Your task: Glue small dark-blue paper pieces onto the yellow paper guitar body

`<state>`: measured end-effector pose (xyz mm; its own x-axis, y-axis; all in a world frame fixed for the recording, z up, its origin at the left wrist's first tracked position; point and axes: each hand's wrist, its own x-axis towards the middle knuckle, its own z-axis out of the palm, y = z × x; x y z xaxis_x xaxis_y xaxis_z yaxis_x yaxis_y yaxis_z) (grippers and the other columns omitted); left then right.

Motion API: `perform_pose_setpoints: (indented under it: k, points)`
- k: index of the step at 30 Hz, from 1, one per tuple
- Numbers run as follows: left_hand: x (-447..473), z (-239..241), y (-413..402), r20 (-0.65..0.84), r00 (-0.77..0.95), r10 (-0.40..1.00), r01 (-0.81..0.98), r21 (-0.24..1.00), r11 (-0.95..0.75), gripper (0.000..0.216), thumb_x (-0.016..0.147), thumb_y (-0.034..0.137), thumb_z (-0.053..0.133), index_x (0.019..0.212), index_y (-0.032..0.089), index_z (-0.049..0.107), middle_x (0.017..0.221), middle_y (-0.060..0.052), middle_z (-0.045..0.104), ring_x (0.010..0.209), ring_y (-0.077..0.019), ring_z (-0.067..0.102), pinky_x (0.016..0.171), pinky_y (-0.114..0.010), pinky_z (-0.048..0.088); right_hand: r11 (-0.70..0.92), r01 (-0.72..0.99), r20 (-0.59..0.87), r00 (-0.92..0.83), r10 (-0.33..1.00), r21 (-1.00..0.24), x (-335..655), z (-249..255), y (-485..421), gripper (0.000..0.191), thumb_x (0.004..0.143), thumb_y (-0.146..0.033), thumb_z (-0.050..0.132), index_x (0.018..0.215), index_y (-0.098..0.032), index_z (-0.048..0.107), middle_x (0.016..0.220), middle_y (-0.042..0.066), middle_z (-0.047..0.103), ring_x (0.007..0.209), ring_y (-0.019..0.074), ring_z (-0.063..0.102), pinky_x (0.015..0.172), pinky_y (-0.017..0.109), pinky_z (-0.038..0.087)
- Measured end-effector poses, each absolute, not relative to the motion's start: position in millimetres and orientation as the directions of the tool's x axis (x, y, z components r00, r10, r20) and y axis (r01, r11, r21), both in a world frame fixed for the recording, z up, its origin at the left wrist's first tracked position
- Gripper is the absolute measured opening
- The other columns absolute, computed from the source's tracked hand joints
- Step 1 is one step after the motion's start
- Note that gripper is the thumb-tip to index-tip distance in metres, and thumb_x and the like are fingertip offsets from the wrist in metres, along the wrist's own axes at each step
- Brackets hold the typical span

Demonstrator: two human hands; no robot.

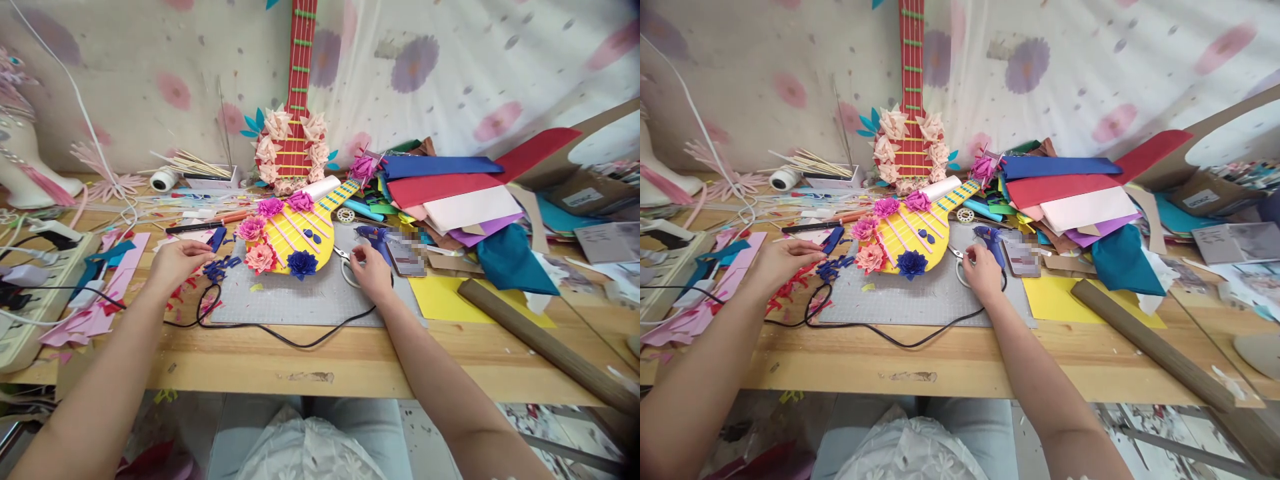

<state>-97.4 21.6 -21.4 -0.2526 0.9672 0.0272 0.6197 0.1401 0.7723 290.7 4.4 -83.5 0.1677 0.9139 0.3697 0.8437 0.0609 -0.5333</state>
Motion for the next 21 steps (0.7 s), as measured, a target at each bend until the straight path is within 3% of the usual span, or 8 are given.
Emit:
perform_pose_setpoints:
  k: [4, 11, 16, 21]
  points:
    - [-99.3, -27.4, 25.9, 0.08, -0.273, 0.959, 0.674, 0.727, 0.132, 0.031, 0.055, 0.04, 0.07, 0.075, 0.017, 0.069, 0.058, 0.002, 0.062, 0.054, -0.012, 0.052, 0.054, -0.024, 0.038, 0.066, 0.837, 0.353, 0.156, 0.922, -0.542, 290.7, -86.0, 4.6, 0.014, 0.079, -0.029, 0.047, 0.085, -0.02, 0.057, 0.082, 0.006, 0.065, 0.08, 0.0209, 0.058, 0.071, 0.032, 0.042]
    - [-86.9, -25.6, 23.9, 0.05, -0.269, 0.962, 0.656, 0.74, 0.145, 0.02, 0.061, 0.035, 0.067, 0.072, 0.017, 0.065, 0.064, 0.0, 0.067, 0.062, -0.015, 0.06, 0.063, -0.026, 0.044, 0.07, 0.829, 0.351, 0.157, 0.923, -0.555, 290.3, -86.5, 3.9, 0.015, 0.08, -0.03, 0.047, 0.086, -0.02, 0.057, 0.084, 0.006, 0.066, 0.08, 0.0203, 0.059, 0.071, 0.032, 0.043]
    - [-71.8, -18.8, 19.2, -0.057, -0.264, 0.963, 0.388, 0.908, 0.16, 0.006, 0.064, 0.019, 0.061, 0.069, 0.016, 0.059, 0.06, 0.0, 0.065, 0.066, -0.0163, 0.065, 0.072, -0.032, 0.053, 0.084, 0.822, 0.348, 0.145, 0.926, -0.564, 290.9, -84.8, 1.9, 0.015, 0.08, -0.03, 0.046, 0.084, -0.02, 0.056, 0.082, 0.006, 0.066, 0.078, 0.02, 0.059, 0.073, 0.033, 0.044]
    - [-68.2, -15.4, 15.2, -0.171, -0.231, 0.958, 0.248, 0.942, 0.227, 0.008, 0.072, 0.016, 0.057, 0.079, 0.013, 0.06, 0.076, -0.007, 0.071, 0.08, -0.0176, 0.068, 0.085, -0.037, 0.052, 0.083, 0.816, 0.346, 0.149, 0.926, -0.572, 291.4, -85.4, 1.1, 0.016, 0.08, -0.031, 0.046, 0.084, -0.02, 0.056, 0.081, 0.006, 0.065, 0.079, 0.0203, 0.059, 0.073, 0.033, 0.043]
